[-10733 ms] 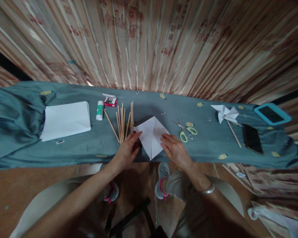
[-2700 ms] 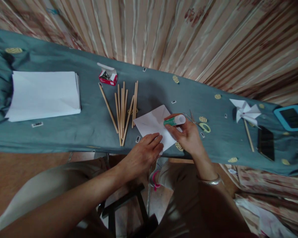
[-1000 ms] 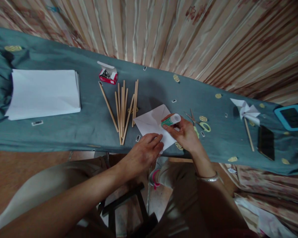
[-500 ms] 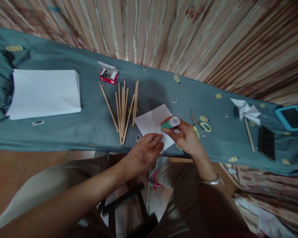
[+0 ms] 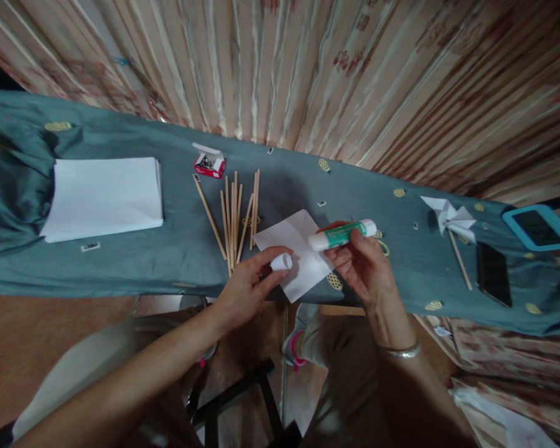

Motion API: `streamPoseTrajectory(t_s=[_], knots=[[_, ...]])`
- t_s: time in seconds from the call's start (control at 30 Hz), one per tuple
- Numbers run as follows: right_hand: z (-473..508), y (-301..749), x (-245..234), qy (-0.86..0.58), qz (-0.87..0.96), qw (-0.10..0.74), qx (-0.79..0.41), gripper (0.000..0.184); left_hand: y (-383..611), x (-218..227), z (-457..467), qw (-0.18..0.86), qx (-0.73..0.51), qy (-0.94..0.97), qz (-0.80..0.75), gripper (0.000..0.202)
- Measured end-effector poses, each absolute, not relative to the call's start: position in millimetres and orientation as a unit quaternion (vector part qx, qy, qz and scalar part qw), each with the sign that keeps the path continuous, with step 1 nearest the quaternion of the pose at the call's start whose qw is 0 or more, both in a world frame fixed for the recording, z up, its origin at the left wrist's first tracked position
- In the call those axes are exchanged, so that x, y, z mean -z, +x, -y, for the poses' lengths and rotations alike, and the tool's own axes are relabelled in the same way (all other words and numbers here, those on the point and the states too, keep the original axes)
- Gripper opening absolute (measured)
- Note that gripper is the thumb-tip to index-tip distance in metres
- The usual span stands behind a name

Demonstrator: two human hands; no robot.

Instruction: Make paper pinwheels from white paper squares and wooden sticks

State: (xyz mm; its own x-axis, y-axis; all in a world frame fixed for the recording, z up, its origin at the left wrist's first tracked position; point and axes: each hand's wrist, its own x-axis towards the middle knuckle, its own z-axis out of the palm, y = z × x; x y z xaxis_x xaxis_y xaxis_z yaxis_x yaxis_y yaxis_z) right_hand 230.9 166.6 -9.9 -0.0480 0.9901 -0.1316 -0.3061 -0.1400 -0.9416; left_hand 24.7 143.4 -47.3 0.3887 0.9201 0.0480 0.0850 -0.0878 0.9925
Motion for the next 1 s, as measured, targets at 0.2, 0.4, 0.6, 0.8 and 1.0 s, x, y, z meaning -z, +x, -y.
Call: streamPoseTrajectory(t_s=[0.2,0.4,0.6,0.8,1.0], knots=[[-157,211,7,-0.426,0.377,0.505,-0.649,0.028,23,39,-147,0.658,-0.421,0.492,-0.384,0.028],[-155,206,9,-0.429,0.398,0.482,-0.653,0.028,20,32,-145,0.644,-0.421,0.507,-0.388,0.032],[-153,204,8,-0.445,0.418,0.467,-0.639,0.031,16,36,-142,0.620,-0.406,0.538,-0.401,0.029],[-154,199,7,-0.464,0.457,0.434,-0.622,0.034,11,33,-142,0.557,-0.385,0.607,-0.415,0.026],[-155,184,16,-0.474,0.437,0.445,-0.622,0.032,0,25,-140,0.450,-0.390,0.684,-0.422,0.027]])
